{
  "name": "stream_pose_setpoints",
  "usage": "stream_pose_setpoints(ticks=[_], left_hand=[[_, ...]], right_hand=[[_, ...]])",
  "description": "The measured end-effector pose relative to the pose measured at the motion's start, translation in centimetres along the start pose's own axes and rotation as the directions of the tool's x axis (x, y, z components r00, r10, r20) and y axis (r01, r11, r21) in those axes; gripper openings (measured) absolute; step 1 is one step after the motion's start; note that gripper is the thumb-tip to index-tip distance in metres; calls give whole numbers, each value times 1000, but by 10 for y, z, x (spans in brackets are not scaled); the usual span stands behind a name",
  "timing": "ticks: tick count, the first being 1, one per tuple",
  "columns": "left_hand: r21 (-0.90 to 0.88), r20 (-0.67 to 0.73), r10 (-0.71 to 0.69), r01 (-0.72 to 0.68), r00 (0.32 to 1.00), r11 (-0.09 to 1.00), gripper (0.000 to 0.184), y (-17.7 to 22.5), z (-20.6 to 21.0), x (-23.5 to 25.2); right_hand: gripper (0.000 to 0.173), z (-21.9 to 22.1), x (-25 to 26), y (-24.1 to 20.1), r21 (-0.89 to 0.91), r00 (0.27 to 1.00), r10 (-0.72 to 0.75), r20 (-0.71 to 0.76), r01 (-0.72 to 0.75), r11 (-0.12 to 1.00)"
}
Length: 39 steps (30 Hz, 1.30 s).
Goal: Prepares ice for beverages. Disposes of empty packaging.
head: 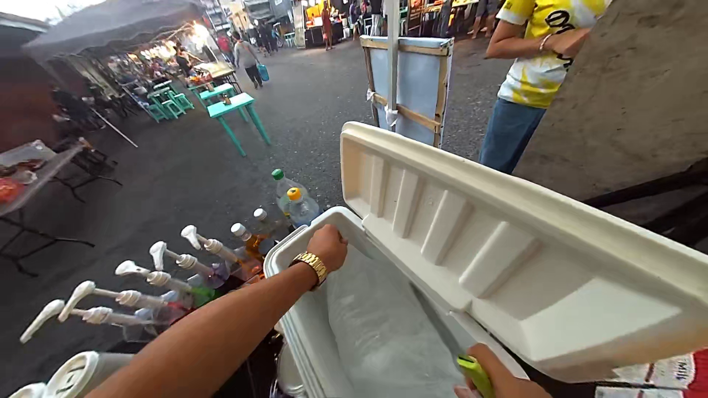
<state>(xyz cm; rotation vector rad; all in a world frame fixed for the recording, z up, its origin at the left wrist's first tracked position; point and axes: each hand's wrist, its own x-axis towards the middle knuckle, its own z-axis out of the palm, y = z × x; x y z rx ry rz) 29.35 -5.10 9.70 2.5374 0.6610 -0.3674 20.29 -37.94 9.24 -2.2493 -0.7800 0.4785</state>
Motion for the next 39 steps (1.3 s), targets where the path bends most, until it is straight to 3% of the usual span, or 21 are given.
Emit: stream_pose_setpoints(ticks=[4,7,9,12,17,19,21,24,27,28,32,35,39], left_hand=[[-190,-205,73,-113,976,975,29,-2,-37,-56],[-313,-437,181,-338,881,888,27,14,-85,-82],[-418,-552,160,-438,818,796,25,30,-116,-96],[-515,-596,139,-509,791,690,21,42,-136,-113],[-519,-600,181,-551,779,653,15,57,-144,-133],[-489,-637,223,-611,738,623,16,71,-143,-140],[-435,-691,250,-666,678,605,17,82,-145,-145],[-411,-765,216,-718,607,562,13,91,-160,-153],[-345,-848,174,-770,501,536,17,92,-177,-155],[-318,-842,190,-750,504,579,15,87,-177,-151],[-283,-714,228,-570,662,771,22,55,-158,-120],[-329,-695,179,-529,696,783,22,33,-140,-109],[-393,-634,221,-555,741,733,21,13,-116,-117]], right_hand=[[26,22,5,-12,-240,999,36,30,-28,970],[28,19,10,-14,-253,997,73,-32,-79,964],[30,18,13,-13,-195,993,50,-110,-71,978],[32,25,17,-7,-136,981,63,-183,-89,987],[31,28,25,-8,13,909,9,-418,-4,1000],[50,24,34,-21,138,883,6,-469,67,988],[68,28,45,-35,102,869,-2,-494,60,993],[48,34,67,-37,-12,861,6,-508,-14,1000],[32,19,71,-50,51,804,-35,-594,82,995],[32,13,70,-55,80,789,-47,-612,121,989],[29,-3,79,-80,73,790,-110,-603,192,979],[24,-18,94,-95,-30,808,-189,-558,208,978],[26,-31,126,-93,-123,859,-254,-444,222,967]])
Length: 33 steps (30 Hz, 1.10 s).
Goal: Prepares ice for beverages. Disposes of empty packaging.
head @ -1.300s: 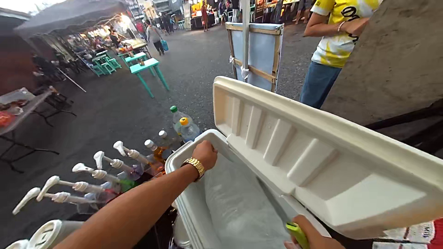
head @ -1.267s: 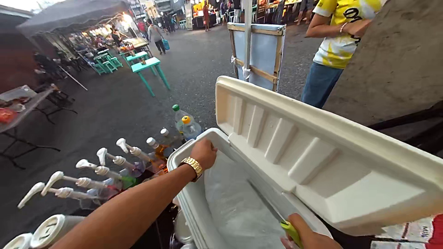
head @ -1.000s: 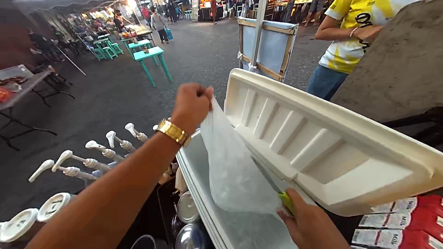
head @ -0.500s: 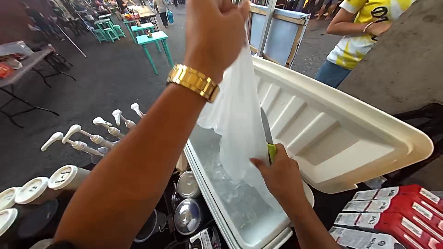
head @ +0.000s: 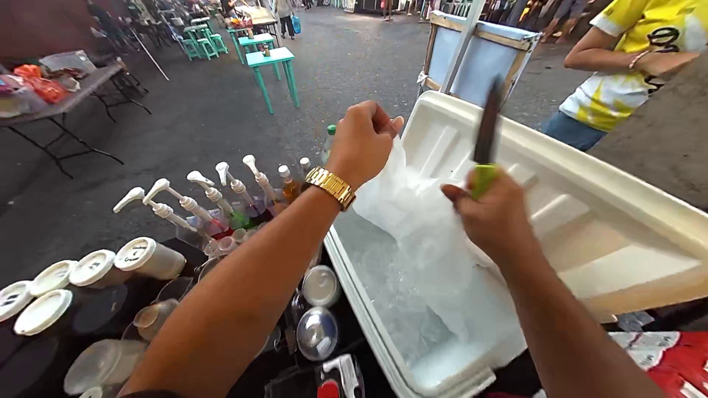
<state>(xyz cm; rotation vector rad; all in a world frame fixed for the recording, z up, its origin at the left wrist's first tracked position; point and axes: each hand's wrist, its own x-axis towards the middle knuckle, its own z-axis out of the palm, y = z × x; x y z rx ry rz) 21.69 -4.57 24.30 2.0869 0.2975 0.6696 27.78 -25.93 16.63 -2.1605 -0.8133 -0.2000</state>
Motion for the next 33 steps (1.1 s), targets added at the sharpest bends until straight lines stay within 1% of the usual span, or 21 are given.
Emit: stream_pose_setpoints(ticks=[1,3,5,7,8,11,13,15,16,17,18,19,20,21,22,25,27,29,30,32,33], left_hand=[[-46,16,-27,28,1000,999,21,-7,4,-12],[-165,4,-40,40,999,985,19,-8,8,-17],[-280,-18,-24,18,1000,960,17,-1,11,-24],[-320,3,116,-109,993,941,14,14,22,-33],[-329,44,196,-171,980,929,12,22,27,-34],[-347,266,300,-199,916,916,9,33,43,-54],[-328,335,380,-271,862,905,5,37,40,-70],[-296,238,490,-418,838,859,14,22,33,-71],[-259,187,505,-453,843,853,26,2,25,-65],[-177,210,441,-409,873,895,45,-21,13,-60],[-71,312,309,-302,899,951,69,-44,1,-56],[23,413,162,-189,896,982,80,-64,-4,-55],[102,476,60,-123,877,987,66,-81,0,-54],[157,500,1,-91,866,983,35,-90,7,-54],[192,518,-45,-65,854,979,17,-90,12,-49],[163,441,26,-108,897,981,24,-49,3,-27],[118,385,168,-229,908,966,23,-7,-8,-14],[89,337,328,-377,882,922,22,29,-13,-1],[97,337,387,-441,858,892,21,43,-12,4],[152,400,417,-508,816,848,20,60,-6,10],[169,412,411,-512,813,842,21,66,-6,13]], right_hand=[[29,9,-6,5,-30,997,29,74,-27,999],[29,14,-5,1,-55,995,19,95,-14,998],[33,13,-17,-7,28,996,62,70,-64,998],[36,16,-27,-7,195,996,90,26,-93,976],[39,19,-29,-7,307,997,77,-10,-70,949],[48,19,-30,-11,574,987,112,-114,-27,818],[41,17,-28,-8,644,982,99,-161,29,764],[28,17,-24,-3,635,977,0,-212,138,760],[26,16,-23,-1,632,978,-40,-205,163,758],[26,14,-23,0,635,981,-58,-187,166,754],[27,13,-23,1,644,983,-65,-172,162,748],[26,10,-22,3,651,985,-68,-161,158,743],[25,7,-22,4,648,986,-73,-148,153,746],[24,3,-23,5,623,988,-79,-131,144,769],[25,-3,-22,6,572,989,-90,-121,143,808],[39,-27,-24,7,400,994,-79,-70,101,911],[32,-32,-26,6,344,991,-62,-117,99,934],[35,-35,-29,2,295,985,-39,-170,88,951],[44,-37,-31,0,277,982,-11,-189,64,959],[63,-39,-34,-5,265,983,30,-183,20,964],[66,-39,-30,-7,270,985,45,-169,2,963]])
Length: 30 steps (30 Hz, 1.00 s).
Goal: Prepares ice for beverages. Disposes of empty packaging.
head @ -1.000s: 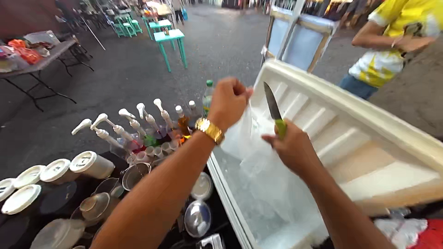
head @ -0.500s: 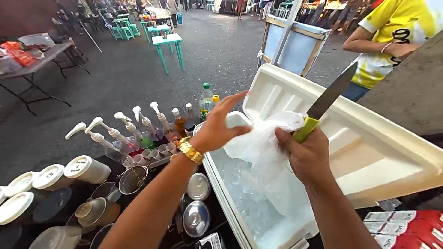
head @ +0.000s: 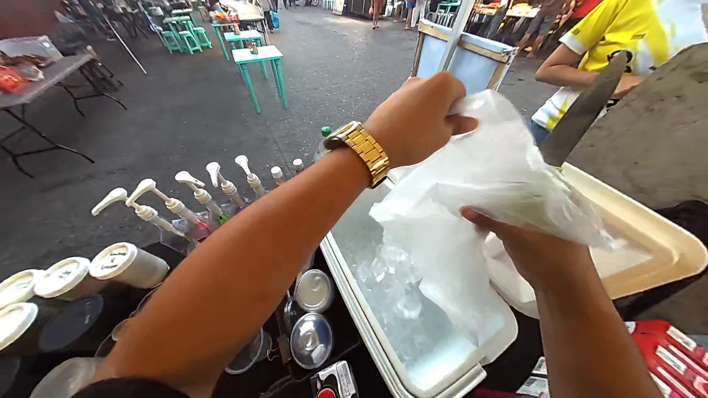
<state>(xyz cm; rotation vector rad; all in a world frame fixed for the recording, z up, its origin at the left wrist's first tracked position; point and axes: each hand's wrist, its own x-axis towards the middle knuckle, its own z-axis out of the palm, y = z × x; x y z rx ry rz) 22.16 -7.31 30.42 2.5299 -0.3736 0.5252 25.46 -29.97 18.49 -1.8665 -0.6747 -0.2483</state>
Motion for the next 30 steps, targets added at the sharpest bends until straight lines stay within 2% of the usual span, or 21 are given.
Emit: stream_pose_setpoints(ticks=[2,3,6,8,10,11,12,13,14,15,17,18,20,22,23,24,25,26,27,28,30], left_hand=[[-19,-15,-12,12,1000,1000,20,1,-4,8],[-43,-9,-28,28,1000,999,20,1,-2,8],[-253,-39,18,-28,999,967,17,7,6,3],[-486,-46,74,-87,996,869,8,13,-1,-3],[-725,-62,88,-106,994,681,19,8,-12,-18],[-786,-86,26,-84,996,612,25,-9,-16,-25],[-812,-94,-117,-8,989,583,25,-35,-8,-36],[-790,-70,-264,108,962,603,25,-64,15,-48],[-742,-39,-360,215,932,635,24,-88,44,-55],[-705,45,-395,309,918,639,25,-102,72,-60],[-689,262,-370,441,891,576,27,-101,117,-69],[-673,362,-351,503,864,542,27,-92,129,-75],[-612,574,-316,652,755,448,31,-77,133,-83],[-570,690,-287,743,665,351,32,-76,139,-82],[-575,712,-282,764,643,292,30,-74,142,-81],[-603,705,-283,760,650,242,27,-72,144,-80],[-634,703,-255,748,664,199,26,-73,146,-79],[-662,694,-220,728,686,181,25,-72,144,-79],[-681,682,-194,709,705,182,24,-69,140,-80],[-696,671,-180,695,719,181,24,-63,134,-84],[-704,657,-188,683,730,195,23,-49,122,-90]], right_hand=[[61,6,9,2,54,1000,14,16,-15,998],[55,9,12,5,145,999,24,32,-28,989],[40,15,21,-1,357,998,38,44,-52,933],[31,17,21,-9,429,999,37,25,-44,902],[34,12,26,-16,502,1000,-18,-21,26,864],[40,9,35,-17,558,996,-82,-44,93,825],[43,6,43,-14,592,989,-145,-32,136,794],[41,5,49,-12,619,981,-192,5,147,771],[39,4,58,-12,635,973,-224,51,142,760],[36,4,68,-14,650,963,-249,99,127,749],[34,6,75,-19,669,956,-241,167,70,740],[31,6,76,-22,672,948,-245,204,47,739],[26,4,78,-32,685,939,-249,236,21,728],[28,-2,84,-33,745,921,-289,261,-2,667],[31,-5,93,-22,807,874,-387,295,-11,590],[30,-7,111,0,886,739,-591,323,-17,463],[31,-8,123,10,917,639,-701,317,-19,398],[32,-10,116,-2,907,697,-646,312,-15,422],[35,-12,98,-27,852,828,-473,302,-11,524],[34,-15,88,-42,810,879,-378,289,-15,586],[31,-19,85,-44,796,887,-346,305,-37,605]])
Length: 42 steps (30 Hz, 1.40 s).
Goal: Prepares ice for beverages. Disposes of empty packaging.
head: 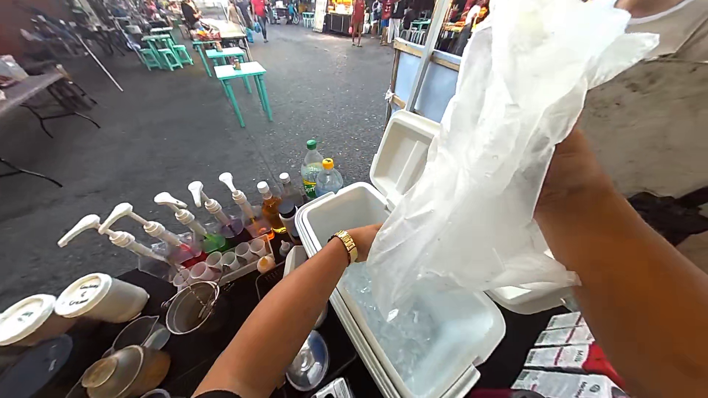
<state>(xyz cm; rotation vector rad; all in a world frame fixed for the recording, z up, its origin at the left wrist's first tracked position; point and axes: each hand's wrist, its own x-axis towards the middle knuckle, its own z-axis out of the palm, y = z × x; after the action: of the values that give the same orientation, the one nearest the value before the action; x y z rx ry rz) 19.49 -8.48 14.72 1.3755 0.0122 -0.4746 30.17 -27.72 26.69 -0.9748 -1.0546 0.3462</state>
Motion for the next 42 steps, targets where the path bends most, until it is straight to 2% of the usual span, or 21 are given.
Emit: stream_pose_setpoints(ticks=[2,4,8,11,13,15,20,22,24,28,31,34,35,38,41,42], left_hand=[[15,22,-18,17,1000,1000,23,-4,-2,-4],[41,-12,-23,24,1000,999,21,-18,-8,-3],[-83,12,154,-152,988,985,26,-46,-39,17],[-41,-5,222,-222,975,974,28,-57,-47,31],[-25,-4,271,-271,962,962,37,-53,-40,34],[-19,-52,299,-301,953,954,34,-45,-30,33],[68,-80,375,-370,923,926,24,-31,-9,14],[153,-100,455,-438,885,886,30,-8,-3,3],[286,-116,520,-473,846,833,29,18,-6,-3],[322,-114,504,-448,856,834,13,29,-33,6],[390,-141,489,-406,861,827,11,32,-26,-4],[424,-228,486,-364,843,830,29,36,-6,-14],[466,-231,502,-359,833,809,33,36,-5,-15],[684,-207,514,-253,833,684,15,34,-9,-13],[765,-210,540,-206,815,610,21,29,-10,-17],[768,-212,511,-181,833,615,25,25,-10,-18]], right_hand=[[31,-8,-1,4,15,1000,9,15,-10,1000],[29,-9,-4,7,35,1000,13,24,-13,999],[26,-7,-1,9,58,998,-23,51,20,998],[24,-5,4,7,30,998,-50,46,48,998],[16,-4,7,4,40,997,-53,56,51,998],[12,-3,11,4,62,997,-51,53,47,997],[21,-8,17,8,79,992,-33,118,24,997],[21,-12,10,7,31,988,-14,156,9,999],[23,-15,-5,7,-15,992,6,124,-5,1000],[27,-24,-32,18,-109,997,57,-58,-63,992],[29,-21,-42,17,-355,991,78,-105,-110,928],[28,-18,-52,10,-585,996,73,-47,-87,807],[28,-16,-58,8,-624,996,67,-53,-85,777],[25,-8,-82,8,-710,986,38,-160,-142,690],[35,-5,-99,18,-772,965,0,-263,-210,600],[41,-4,-104,21,-786,963,18,-268,-230,573]])
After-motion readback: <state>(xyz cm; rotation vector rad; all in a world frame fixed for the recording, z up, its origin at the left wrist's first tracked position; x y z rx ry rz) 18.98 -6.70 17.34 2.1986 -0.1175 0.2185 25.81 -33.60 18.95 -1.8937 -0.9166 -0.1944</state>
